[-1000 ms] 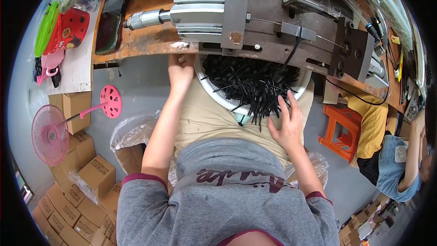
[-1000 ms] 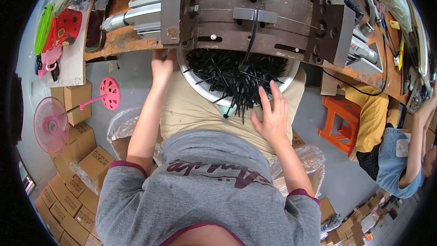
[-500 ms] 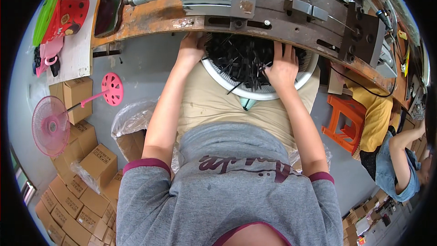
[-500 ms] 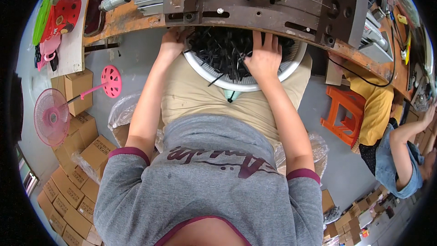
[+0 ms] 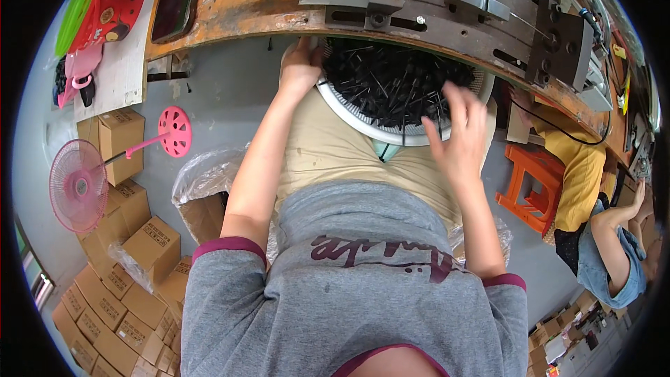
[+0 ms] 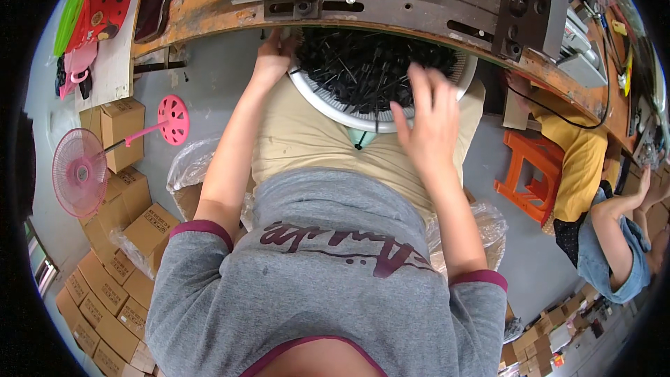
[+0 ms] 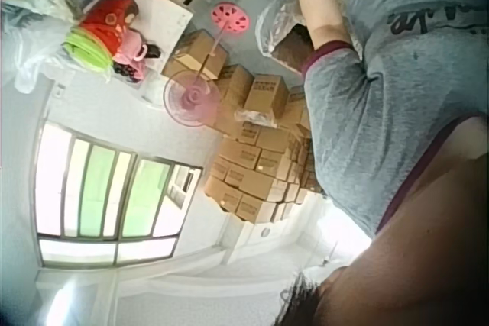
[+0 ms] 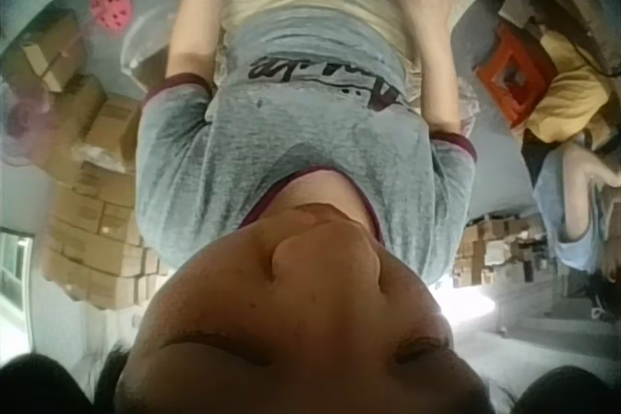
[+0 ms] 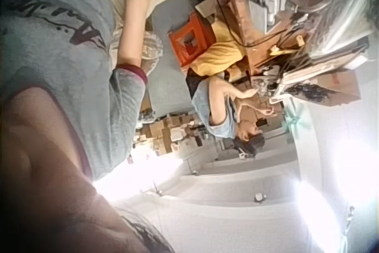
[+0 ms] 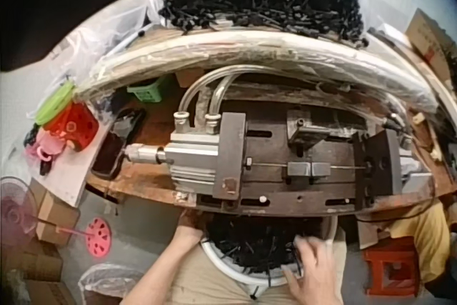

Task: Assembling black cable connectors using a manual or pneumatic pressing machine at a workbench.

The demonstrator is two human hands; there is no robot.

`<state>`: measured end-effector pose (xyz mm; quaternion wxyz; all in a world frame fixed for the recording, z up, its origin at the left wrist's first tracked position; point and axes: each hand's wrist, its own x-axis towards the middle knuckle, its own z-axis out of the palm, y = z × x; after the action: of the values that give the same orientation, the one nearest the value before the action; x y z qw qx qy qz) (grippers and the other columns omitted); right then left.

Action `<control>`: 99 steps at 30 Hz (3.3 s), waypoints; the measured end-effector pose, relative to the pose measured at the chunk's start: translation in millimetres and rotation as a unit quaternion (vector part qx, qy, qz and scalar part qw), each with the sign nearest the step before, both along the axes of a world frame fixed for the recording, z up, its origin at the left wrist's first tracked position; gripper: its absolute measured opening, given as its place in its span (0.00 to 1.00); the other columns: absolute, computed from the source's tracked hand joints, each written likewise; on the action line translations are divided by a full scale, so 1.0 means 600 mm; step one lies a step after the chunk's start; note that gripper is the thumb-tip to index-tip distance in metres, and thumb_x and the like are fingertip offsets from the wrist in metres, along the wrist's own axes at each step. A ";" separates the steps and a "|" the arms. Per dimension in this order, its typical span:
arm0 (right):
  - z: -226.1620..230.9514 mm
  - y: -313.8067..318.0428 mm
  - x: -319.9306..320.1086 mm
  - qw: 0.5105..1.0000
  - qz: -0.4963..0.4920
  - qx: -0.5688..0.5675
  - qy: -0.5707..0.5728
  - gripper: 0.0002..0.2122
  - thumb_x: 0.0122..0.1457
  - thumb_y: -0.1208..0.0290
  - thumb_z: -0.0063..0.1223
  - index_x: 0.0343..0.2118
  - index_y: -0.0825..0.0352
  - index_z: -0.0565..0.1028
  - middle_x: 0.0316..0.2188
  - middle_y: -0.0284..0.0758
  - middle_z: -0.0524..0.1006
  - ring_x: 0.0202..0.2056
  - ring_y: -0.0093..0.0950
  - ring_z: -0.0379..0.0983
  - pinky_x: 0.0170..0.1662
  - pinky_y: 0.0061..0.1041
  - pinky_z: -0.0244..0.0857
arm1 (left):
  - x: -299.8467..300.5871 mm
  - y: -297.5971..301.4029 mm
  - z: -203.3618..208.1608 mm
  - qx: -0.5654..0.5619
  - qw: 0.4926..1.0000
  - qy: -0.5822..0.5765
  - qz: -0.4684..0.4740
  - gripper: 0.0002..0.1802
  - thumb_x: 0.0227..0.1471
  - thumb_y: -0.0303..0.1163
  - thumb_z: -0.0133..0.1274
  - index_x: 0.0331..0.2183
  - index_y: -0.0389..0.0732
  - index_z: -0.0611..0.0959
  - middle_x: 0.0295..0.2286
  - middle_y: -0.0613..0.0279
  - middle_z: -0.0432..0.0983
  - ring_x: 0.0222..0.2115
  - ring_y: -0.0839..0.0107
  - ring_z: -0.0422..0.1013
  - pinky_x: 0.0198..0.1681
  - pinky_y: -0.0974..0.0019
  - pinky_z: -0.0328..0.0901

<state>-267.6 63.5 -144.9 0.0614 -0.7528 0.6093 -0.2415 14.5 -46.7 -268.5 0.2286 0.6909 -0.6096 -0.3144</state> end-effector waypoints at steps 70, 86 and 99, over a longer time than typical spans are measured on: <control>0.463 -0.496 -0.072 0.968 0.128 0.040 0.211 0.16 0.39 0.70 0.61 0.34 0.68 0.79 0.30 0.34 0.76 0.29 0.27 0.70 0.36 0.25 0.66 | -0.092 0.165 0.261 -0.334 0.905 0.101 -0.242 0.30 0.44 0.19 0.56 0.52 0.38 0.71 0.47 0.51 0.71 0.40 0.57 0.73 0.41 0.60 0.68; 0.440 -0.528 -0.054 0.968 0.103 0.057 0.222 0.18 0.33 0.72 0.63 0.31 0.73 0.76 0.25 0.39 0.77 0.28 0.33 0.73 0.32 0.30 0.69 | -0.115 0.172 0.278 -0.342 0.885 0.133 -0.286 0.30 0.41 0.18 0.55 0.50 0.38 0.73 0.48 0.52 0.71 0.36 0.60 0.73 0.37 0.63 0.68; 0.430 -0.531 -0.005 0.959 0.027 -0.057 0.275 0.35 0.39 0.33 0.60 0.15 0.73 0.74 0.14 0.40 0.72 0.16 0.28 0.70 0.22 0.24 0.68 | -0.131 0.163 0.300 -0.351 0.872 0.161 -0.301 0.28 0.43 0.19 0.56 0.50 0.37 0.73 0.47 0.52 0.72 0.36 0.59 0.73 0.37 0.63 0.68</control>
<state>-270.4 -254.9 113.3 -0.1445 -0.8085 0.5675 -0.0577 -64.2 51.0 -88.4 0.4455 0.2877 -0.8130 -0.2403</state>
